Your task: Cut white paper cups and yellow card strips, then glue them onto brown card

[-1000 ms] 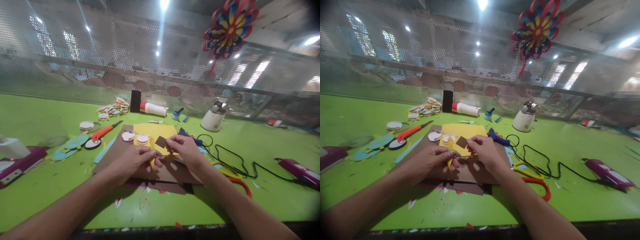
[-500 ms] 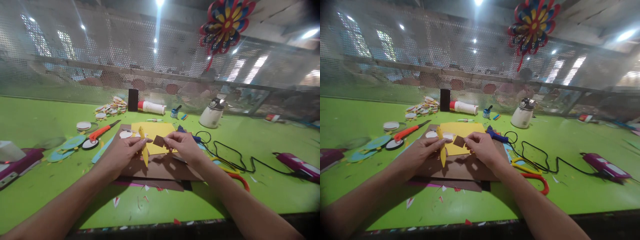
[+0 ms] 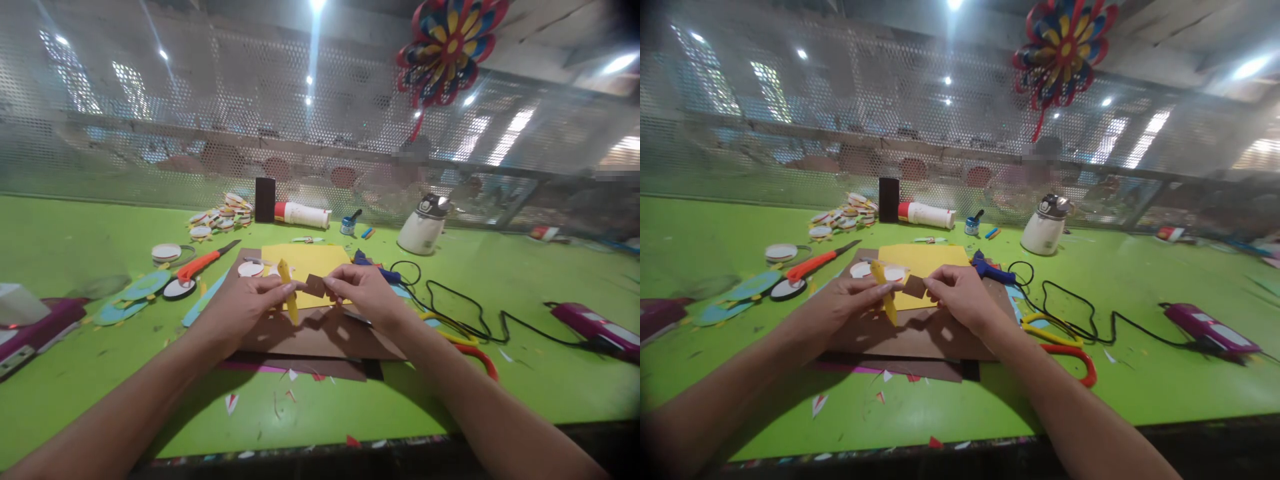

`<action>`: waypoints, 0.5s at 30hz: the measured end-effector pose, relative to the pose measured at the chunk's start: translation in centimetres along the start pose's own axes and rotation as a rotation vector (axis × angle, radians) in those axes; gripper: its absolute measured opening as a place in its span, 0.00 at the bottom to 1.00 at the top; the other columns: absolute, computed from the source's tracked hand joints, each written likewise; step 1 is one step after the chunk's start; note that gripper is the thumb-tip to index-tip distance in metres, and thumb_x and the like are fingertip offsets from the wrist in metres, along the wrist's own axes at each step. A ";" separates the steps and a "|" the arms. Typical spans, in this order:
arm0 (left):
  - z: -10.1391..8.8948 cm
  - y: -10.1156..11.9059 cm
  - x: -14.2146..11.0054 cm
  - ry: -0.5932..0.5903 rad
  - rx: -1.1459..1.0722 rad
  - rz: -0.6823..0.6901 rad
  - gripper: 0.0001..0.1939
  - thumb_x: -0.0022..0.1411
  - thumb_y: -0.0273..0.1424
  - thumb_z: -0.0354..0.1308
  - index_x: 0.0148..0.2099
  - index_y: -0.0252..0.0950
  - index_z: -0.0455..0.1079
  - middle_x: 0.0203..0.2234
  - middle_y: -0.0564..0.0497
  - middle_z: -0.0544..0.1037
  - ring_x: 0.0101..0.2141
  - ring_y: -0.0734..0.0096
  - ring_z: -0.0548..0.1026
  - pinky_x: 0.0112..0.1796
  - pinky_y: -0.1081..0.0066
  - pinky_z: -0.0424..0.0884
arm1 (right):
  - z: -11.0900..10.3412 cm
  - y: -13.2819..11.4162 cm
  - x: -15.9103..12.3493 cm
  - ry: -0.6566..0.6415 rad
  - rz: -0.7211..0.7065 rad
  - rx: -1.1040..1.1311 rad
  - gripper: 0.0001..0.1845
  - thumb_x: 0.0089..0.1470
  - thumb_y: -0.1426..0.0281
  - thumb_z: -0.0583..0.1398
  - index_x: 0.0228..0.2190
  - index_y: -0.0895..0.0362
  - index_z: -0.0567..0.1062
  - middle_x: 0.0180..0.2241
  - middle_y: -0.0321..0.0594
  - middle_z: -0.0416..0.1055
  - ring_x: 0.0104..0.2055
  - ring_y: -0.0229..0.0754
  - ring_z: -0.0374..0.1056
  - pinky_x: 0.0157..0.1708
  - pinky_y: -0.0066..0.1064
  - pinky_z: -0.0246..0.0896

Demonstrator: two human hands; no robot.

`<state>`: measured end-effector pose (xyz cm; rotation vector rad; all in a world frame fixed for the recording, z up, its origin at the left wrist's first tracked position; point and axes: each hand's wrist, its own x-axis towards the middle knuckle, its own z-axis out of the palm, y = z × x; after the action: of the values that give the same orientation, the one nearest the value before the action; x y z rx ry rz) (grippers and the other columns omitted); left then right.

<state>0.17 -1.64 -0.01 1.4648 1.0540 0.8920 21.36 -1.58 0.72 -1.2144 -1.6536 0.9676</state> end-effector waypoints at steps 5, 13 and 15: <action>0.2 -0.4 0.4 0.090 -0.228 -0.077 0.29 0.44 0.38 0.71 0.48 0.33 0.72 0.26 0.51 0.77 0.28 0.70 0.71 0.31 0.70 0.67 | -0.2 0.0 0.0 0.011 0.000 -0.010 0.11 0.48 0.63 0.60 0.21 0.57 0.72 0.20 0.34 0.67 0.23 0.35 0.60 0.25 0.30 0.56; 0.1 0.0 0.0 0.132 -0.048 0.066 0.17 0.55 0.44 0.61 0.37 0.35 0.74 0.31 0.49 0.79 0.29 0.71 0.72 0.30 0.73 0.69 | 0.3 -0.5 -0.5 -0.029 0.009 -0.077 0.09 0.48 0.68 0.60 0.19 0.57 0.73 0.18 0.32 0.66 0.23 0.35 0.59 0.25 0.29 0.53; 0.1 0.2 -0.1 0.152 -0.113 0.029 0.16 0.53 0.44 0.63 0.34 0.34 0.75 0.31 0.49 0.77 0.31 0.68 0.73 0.31 0.71 0.71 | 0.4 -0.7 -0.6 -0.034 0.018 -0.087 0.09 0.49 0.69 0.60 0.19 0.57 0.72 0.18 0.32 0.66 0.22 0.35 0.59 0.24 0.28 0.52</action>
<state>0.31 -1.74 0.14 1.3373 1.0772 1.0796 20.85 -2.36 1.10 -1.2795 -1.7294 0.9402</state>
